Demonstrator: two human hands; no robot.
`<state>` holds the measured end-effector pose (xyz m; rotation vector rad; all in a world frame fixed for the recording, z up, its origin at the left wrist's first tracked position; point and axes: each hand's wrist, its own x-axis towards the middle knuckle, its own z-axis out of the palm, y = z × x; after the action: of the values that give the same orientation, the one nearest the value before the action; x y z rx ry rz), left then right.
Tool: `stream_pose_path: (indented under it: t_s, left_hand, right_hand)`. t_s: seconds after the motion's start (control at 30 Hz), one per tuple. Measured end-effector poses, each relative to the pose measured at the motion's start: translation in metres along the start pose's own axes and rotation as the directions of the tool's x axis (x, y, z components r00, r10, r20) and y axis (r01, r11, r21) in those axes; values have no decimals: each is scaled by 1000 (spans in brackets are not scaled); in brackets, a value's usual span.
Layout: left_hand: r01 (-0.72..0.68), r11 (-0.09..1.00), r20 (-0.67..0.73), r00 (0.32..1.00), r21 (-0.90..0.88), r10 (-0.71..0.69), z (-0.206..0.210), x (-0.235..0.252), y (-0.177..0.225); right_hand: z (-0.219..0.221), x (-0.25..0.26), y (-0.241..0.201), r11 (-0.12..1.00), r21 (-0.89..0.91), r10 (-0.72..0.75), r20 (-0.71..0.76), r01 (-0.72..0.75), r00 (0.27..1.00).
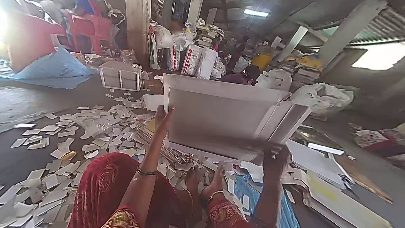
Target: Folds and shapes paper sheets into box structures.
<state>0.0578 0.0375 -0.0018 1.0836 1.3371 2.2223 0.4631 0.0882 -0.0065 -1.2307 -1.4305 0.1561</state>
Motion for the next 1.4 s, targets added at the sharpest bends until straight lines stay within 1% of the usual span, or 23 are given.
stream_pose_path:
  t_s: [0.03,0.07,0.13,0.2,0.27,0.3,0.37,0.43,0.5,0.53,0.67,0.77,0.87,1.0,1.1,1.17,1.27,1.33,1.4]
  left_hand:
    - [-14,1000,-8,1000,-5,14,5,-2,2]
    - [-25,1000,-9,1000,-14,25,10,-5,5]
    - [-41,999,7,999,-2,41,21,-14,11]
    - [-66,996,63,996,52,62,33,-26,18]
    - [-162,973,134,981,164,141,47,-39,28]
    - [-230,949,172,966,217,194,54,-46,34]
    - [-379,890,238,916,254,323,62,-57,42]
    - [-514,827,285,847,229,448,65,-63,47]
    - [-594,782,321,790,190,522,65,-64,51]
    - [-612,774,334,772,162,540,65,-65,52]
    - [-565,824,396,767,42,505,67,-71,56]
    - [-532,847,452,755,0,475,68,-71,58]
    - [-538,843,505,725,-12,469,70,-70,61]
    - [-518,855,537,723,8,434,71,-71,60]
    - [-560,824,539,723,89,433,68,-68,52]
    - [-589,798,540,716,127,443,65,-64,49]
    - [-616,777,542,701,132,464,64,-61,46]
    - [-633,764,549,685,125,479,63,-59,46]
    - [-655,747,573,657,112,490,61,-55,45]
  right_hand:
    - [7,-4,-9,999,9,-40,-92,41,995]
    - [11,-7,-20,994,-19,-106,-178,105,978]
    - [17,-14,-46,966,-96,-259,-266,242,928]
    - [21,-19,-71,916,-142,-399,-258,374,880]
    - [21,-21,-88,848,-197,-527,-210,492,823]
    - [19,-22,-94,823,-225,-563,-195,522,804]
    - [11,-22,-97,797,-273,-592,-174,539,787]
    - [-1,-19,-94,778,-297,-612,-164,553,773]
    - [-11,-15,-92,766,-284,-630,-154,577,761]
    - [-15,-14,-92,760,-275,-640,-156,589,753]
    - [-22,-11,-87,711,-252,-703,-216,656,678]
    - [-22,-12,-84,660,-318,-751,-242,681,615]
    - [-20,-15,-80,635,-391,-770,-253,666,586]
    - [-18,-16,-79,622,-424,-780,-269,658,565]
    - [-22,-18,-80,668,-443,-740,-309,598,597]
    - [-25,-19,-82,726,-415,-683,-337,549,648]
    - [-27,-22,-88,801,-347,-594,-366,488,716]
    - [-30,-24,-93,845,-302,-529,-340,442,778]
    - [-38,-23,-97,870,-267,-481,-274,414,833]
